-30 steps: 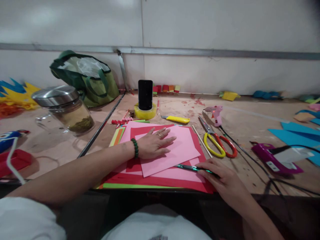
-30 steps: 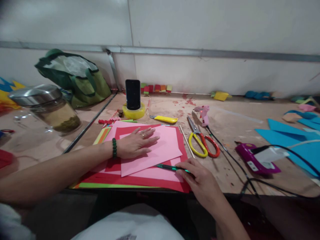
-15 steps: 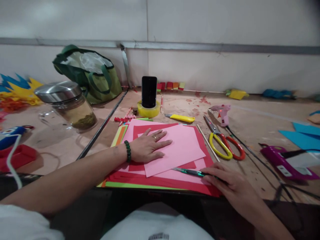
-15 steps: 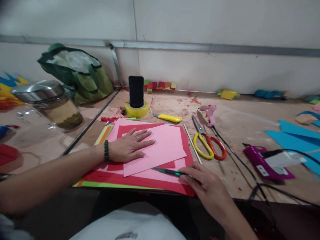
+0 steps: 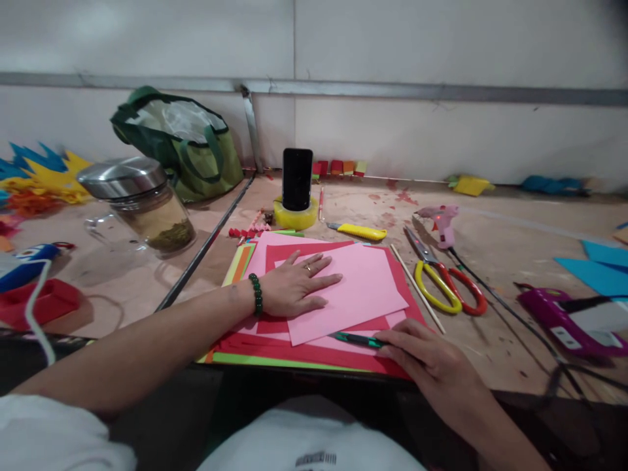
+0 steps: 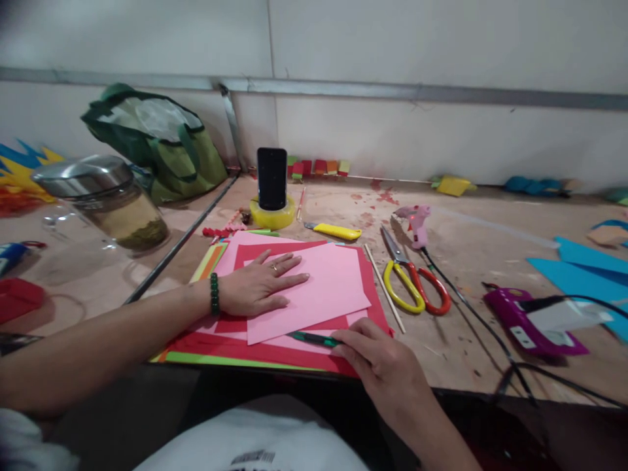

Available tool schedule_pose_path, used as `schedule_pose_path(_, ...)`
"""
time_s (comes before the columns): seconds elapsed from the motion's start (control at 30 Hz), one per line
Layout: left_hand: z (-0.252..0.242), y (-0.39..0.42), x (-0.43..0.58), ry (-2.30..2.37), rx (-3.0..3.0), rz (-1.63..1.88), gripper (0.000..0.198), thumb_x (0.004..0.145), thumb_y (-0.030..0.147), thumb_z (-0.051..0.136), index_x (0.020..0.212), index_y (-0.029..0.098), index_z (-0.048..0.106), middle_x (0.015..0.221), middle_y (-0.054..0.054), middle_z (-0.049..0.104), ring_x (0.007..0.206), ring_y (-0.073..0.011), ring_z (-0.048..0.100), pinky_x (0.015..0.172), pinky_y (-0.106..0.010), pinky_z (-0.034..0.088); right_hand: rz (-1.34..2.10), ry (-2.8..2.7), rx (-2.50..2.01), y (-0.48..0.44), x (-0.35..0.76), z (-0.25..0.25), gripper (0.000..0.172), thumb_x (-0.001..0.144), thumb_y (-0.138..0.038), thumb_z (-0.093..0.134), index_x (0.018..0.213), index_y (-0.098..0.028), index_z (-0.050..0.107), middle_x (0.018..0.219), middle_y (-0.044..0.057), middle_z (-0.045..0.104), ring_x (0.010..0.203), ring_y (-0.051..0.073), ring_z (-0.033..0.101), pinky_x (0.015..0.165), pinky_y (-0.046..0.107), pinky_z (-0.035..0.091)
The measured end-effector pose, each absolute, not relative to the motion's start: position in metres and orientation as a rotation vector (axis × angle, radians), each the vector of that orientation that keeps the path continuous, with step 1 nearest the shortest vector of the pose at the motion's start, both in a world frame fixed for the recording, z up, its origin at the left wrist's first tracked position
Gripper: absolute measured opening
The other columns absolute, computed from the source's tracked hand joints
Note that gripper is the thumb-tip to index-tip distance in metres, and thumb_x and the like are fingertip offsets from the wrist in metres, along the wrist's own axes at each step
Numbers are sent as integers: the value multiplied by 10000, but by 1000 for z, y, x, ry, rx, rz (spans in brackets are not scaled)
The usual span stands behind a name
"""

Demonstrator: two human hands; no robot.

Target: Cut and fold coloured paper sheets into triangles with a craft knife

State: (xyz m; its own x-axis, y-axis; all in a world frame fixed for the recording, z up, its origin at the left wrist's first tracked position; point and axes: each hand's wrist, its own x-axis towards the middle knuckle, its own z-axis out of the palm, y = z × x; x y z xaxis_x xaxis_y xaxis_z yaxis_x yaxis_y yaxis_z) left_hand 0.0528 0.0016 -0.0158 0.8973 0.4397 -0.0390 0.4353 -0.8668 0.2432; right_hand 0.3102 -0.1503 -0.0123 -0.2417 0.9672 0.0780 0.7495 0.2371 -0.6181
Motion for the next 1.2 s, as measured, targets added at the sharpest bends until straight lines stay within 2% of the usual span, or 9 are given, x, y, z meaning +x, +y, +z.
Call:
schedule_pose_path(0.67, -15, 1, 53, 673, 2816, 3, 592, 950, 555, 285, 1483, 306, 219, 1572, -114, 119, 1436, -311, 122, 1091, -599, 94, 763, -2136, -1474, -144, 280, -7, 250, 951, -317, 449, 1026, -239, 674, 846, 23, 590, 705, 133, 608, 623, 244, 476)
schedule_pose_path(0.87, -16, 2, 52, 656, 2797, 41, 586, 951, 551, 291, 1479, 300, 241, 1568, -116, 130, 1431, -330, 133, 1089, -611, 93, 756, -2152, -1452, -144, 279, -8, 246, 949, -316, 456, 1022, -229, 674, 831, 20, 590, 668, 122, 594, 602, 237, 464)
schedule_pose_path(1.1, -16, 1, 52, 651, 2811, 27, 593, 952, 550, 289, 1483, 291, 231, 1564, -142, 128, 1430, -333, 132, 1084, -610, 99, 812, -2185, -1422, -151, 270, -2, 217, 945, -282, 466, 998, -263, 676, 844, 12, 614, 720, 126, 615, 636, 228, 479)
schedule_pose_path(1.2, -15, 0, 51, 655, 2819, 54, 600, 945, 565, 291, 1477, 291, 251, 1561, -138, 161, 1425, -331, 156, 1088, -592, 108, 646, -2100, -1432, -156, 290, 3, 183, 925, -308, 495, 999, -287, 661, 894, 13, 644, 805, 148, 637, 686, 232, 501)
